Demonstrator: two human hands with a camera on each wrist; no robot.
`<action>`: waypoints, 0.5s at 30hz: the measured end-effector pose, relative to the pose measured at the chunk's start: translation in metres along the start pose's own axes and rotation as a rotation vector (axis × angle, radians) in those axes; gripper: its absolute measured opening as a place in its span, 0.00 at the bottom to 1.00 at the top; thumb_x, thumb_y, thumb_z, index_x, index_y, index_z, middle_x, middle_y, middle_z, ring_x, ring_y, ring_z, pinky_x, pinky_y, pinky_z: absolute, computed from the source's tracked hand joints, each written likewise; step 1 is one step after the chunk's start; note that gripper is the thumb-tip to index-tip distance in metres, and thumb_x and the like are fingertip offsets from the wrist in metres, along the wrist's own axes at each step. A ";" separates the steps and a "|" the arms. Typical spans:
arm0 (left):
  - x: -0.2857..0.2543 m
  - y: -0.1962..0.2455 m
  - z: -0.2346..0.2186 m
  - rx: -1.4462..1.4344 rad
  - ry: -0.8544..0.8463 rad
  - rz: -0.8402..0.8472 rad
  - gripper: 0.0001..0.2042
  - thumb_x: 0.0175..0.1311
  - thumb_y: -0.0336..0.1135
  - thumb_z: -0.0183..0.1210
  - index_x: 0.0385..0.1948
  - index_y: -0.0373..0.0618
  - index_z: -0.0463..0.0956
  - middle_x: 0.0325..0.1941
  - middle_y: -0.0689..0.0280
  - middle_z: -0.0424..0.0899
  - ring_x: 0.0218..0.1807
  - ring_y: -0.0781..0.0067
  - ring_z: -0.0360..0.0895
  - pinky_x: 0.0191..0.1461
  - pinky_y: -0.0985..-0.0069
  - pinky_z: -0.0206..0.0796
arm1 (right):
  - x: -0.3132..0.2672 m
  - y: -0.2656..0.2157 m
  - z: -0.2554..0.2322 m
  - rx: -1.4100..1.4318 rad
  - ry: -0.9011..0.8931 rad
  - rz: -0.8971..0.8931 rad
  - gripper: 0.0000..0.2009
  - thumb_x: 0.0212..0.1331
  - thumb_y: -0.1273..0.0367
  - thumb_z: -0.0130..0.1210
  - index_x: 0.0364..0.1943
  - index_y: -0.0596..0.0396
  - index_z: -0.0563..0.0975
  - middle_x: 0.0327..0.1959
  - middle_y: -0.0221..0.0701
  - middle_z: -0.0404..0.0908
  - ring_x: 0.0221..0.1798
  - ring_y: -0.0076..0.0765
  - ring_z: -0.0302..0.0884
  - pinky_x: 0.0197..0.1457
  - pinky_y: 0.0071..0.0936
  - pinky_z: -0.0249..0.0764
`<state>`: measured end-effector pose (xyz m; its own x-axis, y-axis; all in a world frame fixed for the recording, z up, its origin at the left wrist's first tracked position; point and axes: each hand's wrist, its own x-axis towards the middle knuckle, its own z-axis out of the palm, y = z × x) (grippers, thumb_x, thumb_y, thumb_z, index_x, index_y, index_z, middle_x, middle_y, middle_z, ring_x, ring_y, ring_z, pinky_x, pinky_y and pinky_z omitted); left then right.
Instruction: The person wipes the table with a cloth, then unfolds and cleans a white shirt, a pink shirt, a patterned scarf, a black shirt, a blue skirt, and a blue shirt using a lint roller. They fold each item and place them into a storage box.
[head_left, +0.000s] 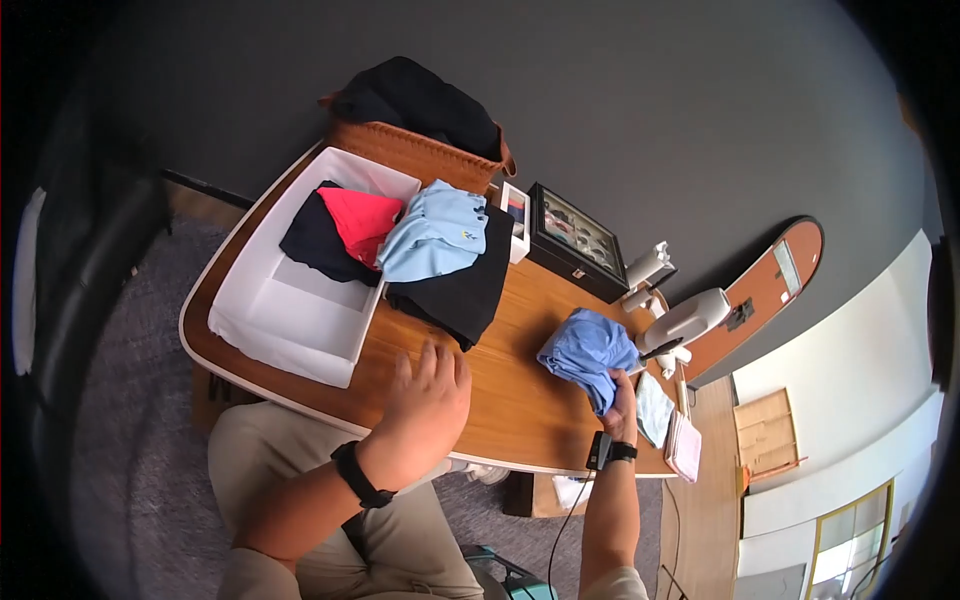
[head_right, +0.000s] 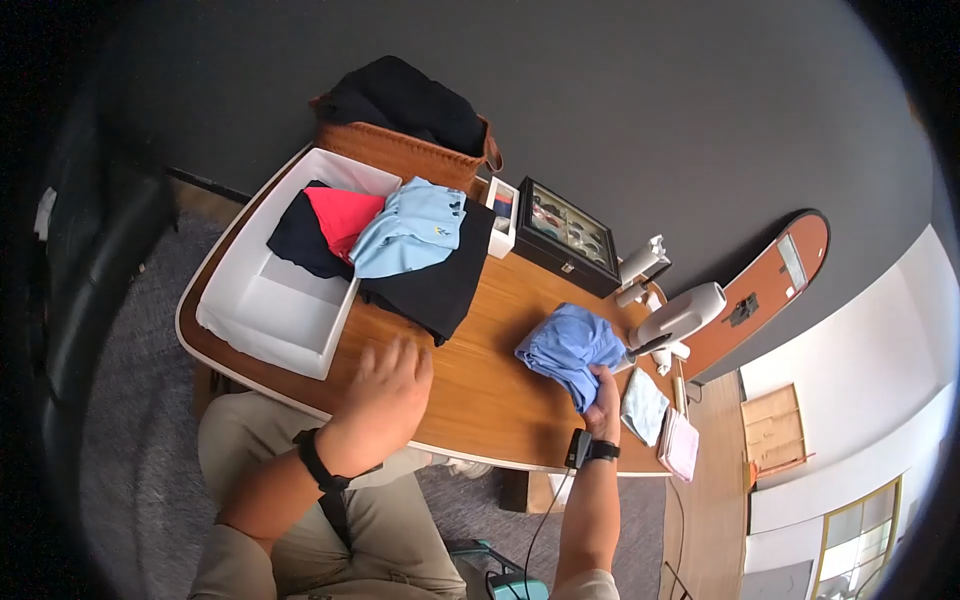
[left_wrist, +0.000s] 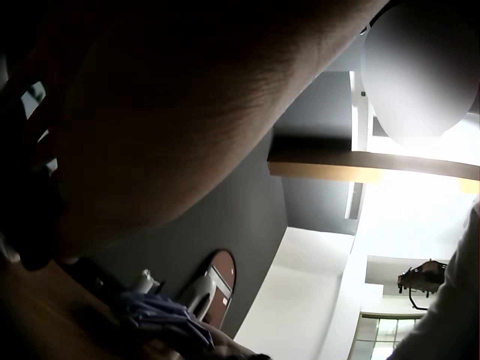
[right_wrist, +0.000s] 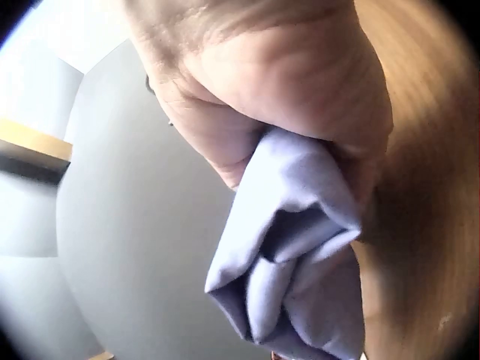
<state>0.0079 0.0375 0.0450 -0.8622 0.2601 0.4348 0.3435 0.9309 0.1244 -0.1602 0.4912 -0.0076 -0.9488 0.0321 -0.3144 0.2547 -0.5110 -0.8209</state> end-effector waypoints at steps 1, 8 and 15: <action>-0.007 0.003 0.006 -0.032 -0.064 0.083 0.22 0.67 0.35 0.61 0.60 0.30 0.78 0.62 0.44 0.81 0.71 0.44 0.74 0.68 0.49 0.69 | 0.003 0.005 0.000 -0.046 0.027 0.003 0.19 0.67 0.70 0.58 0.57 0.71 0.76 0.50 0.49 0.90 0.47 0.54 0.92 0.54 0.45 0.93; -0.027 0.020 0.041 -0.030 -0.374 0.177 0.28 0.67 0.55 0.68 0.55 0.36 0.83 0.53 0.49 0.85 0.61 0.48 0.81 0.60 0.50 0.74 | -0.001 0.004 0.008 -1.448 0.440 -0.543 0.29 0.65 0.62 0.69 0.61 0.73 0.76 0.51 0.54 0.88 0.55 0.53 0.89 0.57 0.42 0.83; -0.028 0.020 0.037 -0.072 -0.333 0.150 0.16 0.65 0.36 0.63 0.49 0.36 0.85 0.48 0.50 0.88 0.55 0.48 0.84 0.55 0.48 0.75 | -0.020 0.015 0.020 -1.651 0.427 -0.543 0.42 0.64 0.47 0.72 0.62 0.77 0.74 0.57 0.66 0.84 0.63 0.69 0.84 0.68 0.49 0.77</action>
<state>0.0250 0.0588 0.0025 -0.8701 0.4723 0.1409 0.4903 0.8588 0.1487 -0.1413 0.4656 -0.0035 -0.9405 0.2220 0.2573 0.1204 0.9257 -0.3585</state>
